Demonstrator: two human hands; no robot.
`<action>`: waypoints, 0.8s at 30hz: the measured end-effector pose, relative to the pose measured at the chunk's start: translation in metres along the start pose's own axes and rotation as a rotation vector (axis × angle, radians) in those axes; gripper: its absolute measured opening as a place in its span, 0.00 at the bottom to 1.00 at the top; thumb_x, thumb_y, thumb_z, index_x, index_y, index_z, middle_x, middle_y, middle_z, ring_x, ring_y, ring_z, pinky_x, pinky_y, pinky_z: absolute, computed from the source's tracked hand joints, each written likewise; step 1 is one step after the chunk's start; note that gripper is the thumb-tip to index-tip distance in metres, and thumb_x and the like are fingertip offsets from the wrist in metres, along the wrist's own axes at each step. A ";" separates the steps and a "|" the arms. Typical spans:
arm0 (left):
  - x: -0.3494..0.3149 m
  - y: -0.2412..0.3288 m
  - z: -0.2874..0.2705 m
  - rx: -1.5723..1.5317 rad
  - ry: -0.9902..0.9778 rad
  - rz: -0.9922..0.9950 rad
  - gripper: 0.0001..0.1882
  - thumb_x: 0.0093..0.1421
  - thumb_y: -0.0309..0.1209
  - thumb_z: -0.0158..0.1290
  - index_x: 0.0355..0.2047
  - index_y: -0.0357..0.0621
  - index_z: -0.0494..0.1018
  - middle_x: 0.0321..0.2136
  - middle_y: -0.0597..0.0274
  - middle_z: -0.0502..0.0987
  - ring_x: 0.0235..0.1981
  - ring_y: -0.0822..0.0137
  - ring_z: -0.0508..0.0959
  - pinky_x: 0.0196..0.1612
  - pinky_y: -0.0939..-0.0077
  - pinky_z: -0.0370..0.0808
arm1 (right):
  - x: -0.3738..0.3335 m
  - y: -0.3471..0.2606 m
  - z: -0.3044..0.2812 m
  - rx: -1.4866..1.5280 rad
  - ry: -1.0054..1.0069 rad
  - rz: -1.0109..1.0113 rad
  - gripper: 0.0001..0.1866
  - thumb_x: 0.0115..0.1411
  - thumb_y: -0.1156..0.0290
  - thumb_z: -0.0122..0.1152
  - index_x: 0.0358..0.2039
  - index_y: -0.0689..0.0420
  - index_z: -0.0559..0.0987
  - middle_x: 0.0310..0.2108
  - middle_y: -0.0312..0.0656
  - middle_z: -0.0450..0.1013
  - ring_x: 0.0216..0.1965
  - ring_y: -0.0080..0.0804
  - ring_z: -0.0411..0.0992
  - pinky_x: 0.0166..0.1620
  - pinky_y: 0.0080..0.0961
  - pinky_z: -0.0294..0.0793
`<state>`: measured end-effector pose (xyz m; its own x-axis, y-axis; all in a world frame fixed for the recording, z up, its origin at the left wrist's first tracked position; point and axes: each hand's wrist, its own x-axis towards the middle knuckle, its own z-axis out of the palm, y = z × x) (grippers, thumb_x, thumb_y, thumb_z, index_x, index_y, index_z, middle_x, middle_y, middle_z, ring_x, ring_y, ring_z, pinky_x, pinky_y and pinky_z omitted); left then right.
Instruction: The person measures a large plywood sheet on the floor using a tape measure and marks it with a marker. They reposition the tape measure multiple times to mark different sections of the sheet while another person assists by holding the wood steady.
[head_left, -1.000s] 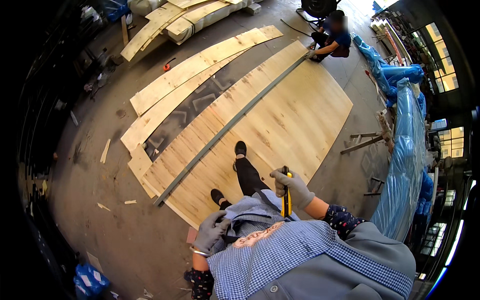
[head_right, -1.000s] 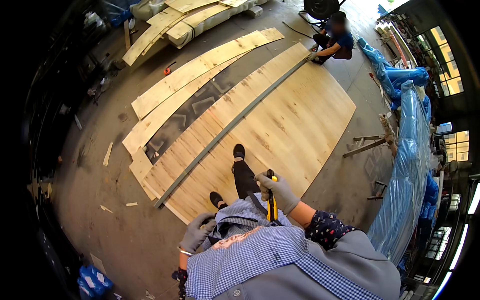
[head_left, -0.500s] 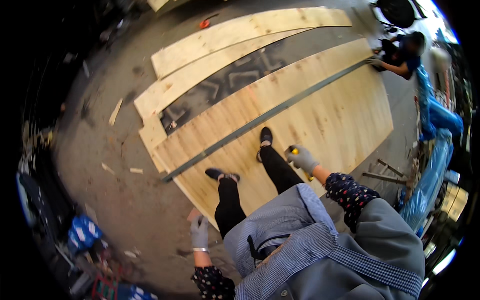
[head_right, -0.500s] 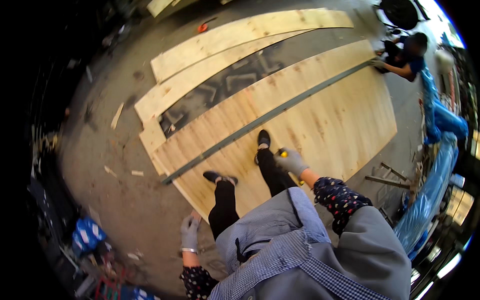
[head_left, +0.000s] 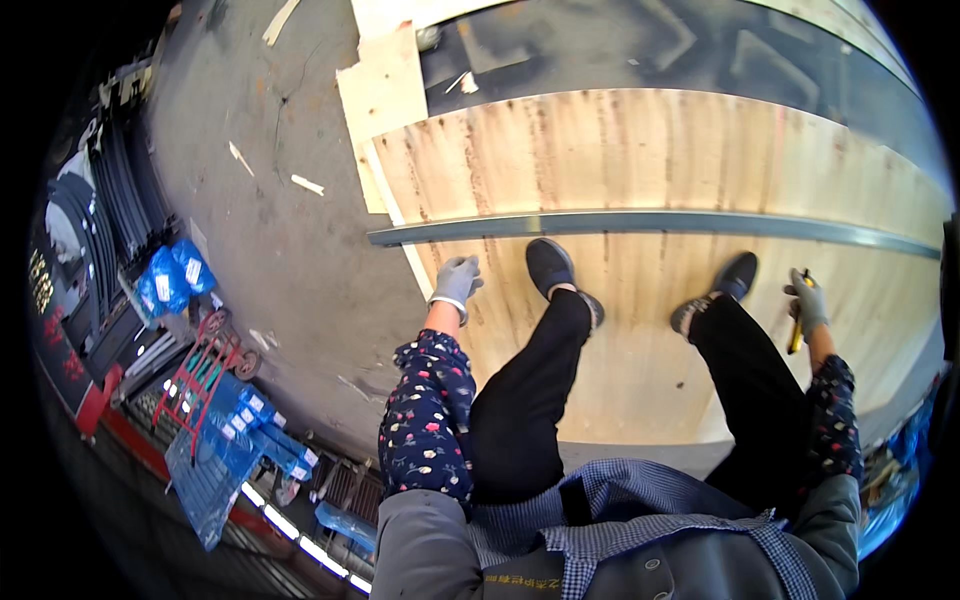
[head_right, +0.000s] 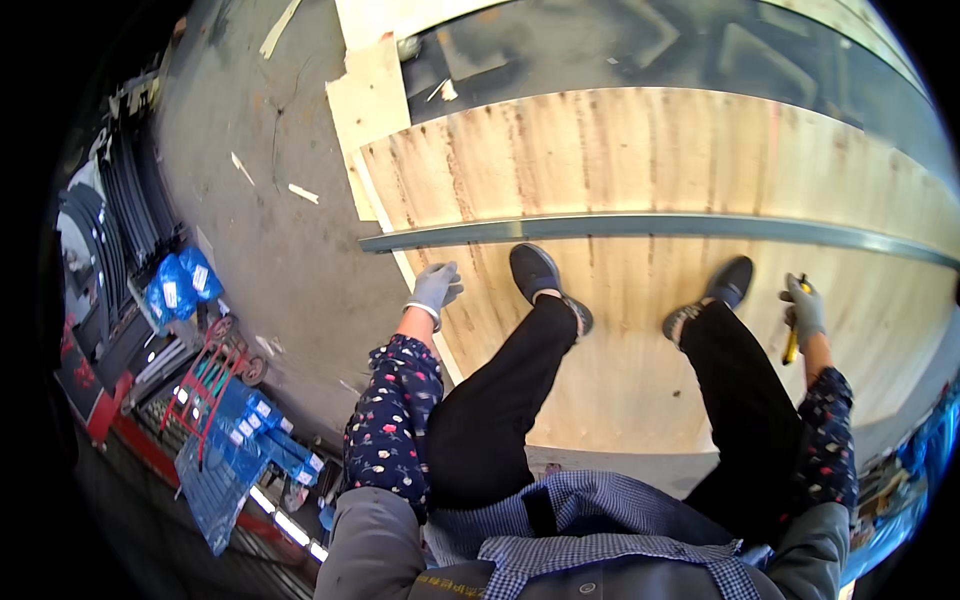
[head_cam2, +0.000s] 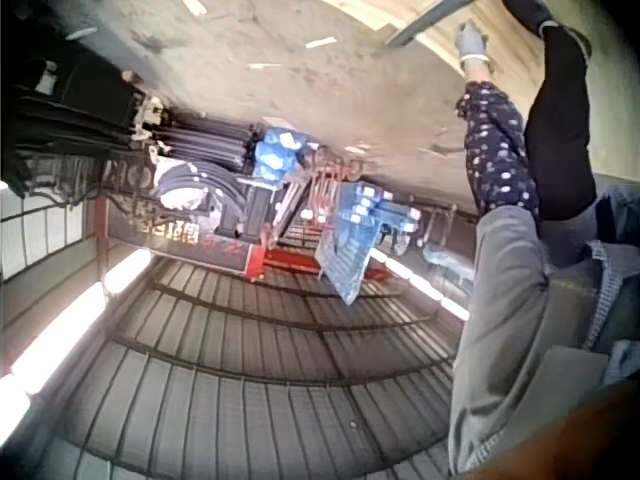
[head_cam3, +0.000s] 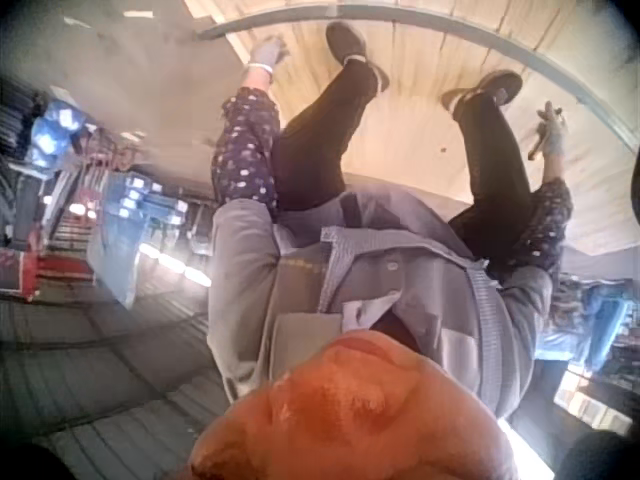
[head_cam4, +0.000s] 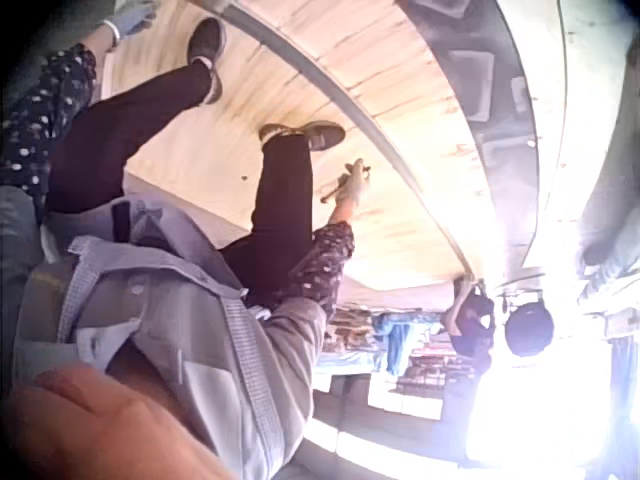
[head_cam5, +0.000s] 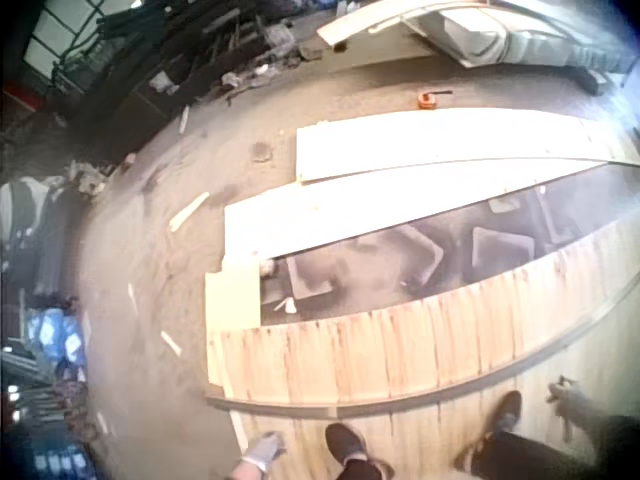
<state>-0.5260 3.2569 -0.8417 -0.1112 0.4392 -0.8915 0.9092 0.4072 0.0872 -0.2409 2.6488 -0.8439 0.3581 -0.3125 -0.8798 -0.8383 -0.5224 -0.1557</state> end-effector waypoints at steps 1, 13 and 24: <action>0.021 -0.005 0.003 -0.040 0.013 -0.010 0.24 0.59 0.45 0.55 0.47 0.40 0.69 0.34 0.58 0.77 0.26 0.66 0.79 0.29 0.75 0.75 | 0.018 0.003 0.003 0.016 -0.001 0.028 0.24 0.56 0.47 0.62 0.41 0.53 0.71 0.29 0.38 0.72 0.11 0.18 0.57 0.15 0.19 0.60; 0.146 -0.012 -0.019 -0.534 0.143 -0.055 0.20 0.58 0.45 0.57 0.40 0.43 0.72 0.31 0.56 0.76 0.26 0.61 0.78 0.27 0.65 0.80 | 0.148 -0.018 0.011 0.134 -0.172 0.216 0.30 0.48 0.31 0.58 0.26 0.48 0.70 0.17 0.33 0.66 0.10 0.21 0.57 0.14 0.19 0.56; 0.138 -0.007 -0.004 -0.604 0.327 0.079 0.22 0.52 0.42 0.63 0.34 0.32 0.73 0.27 0.54 0.76 0.17 0.64 0.76 0.17 0.72 0.76 | 0.154 -0.011 0.022 0.312 0.054 0.040 0.25 0.49 0.39 0.64 0.29 0.46 0.67 0.12 0.32 0.63 0.11 0.22 0.65 0.13 0.15 0.56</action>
<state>-0.5491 3.3182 -0.9638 -0.2550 0.6664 -0.7007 0.5474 0.6968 0.4635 -0.1852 2.6240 -0.9878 0.3369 -0.3734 -0.8643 -0.9347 -0.2428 -0.2595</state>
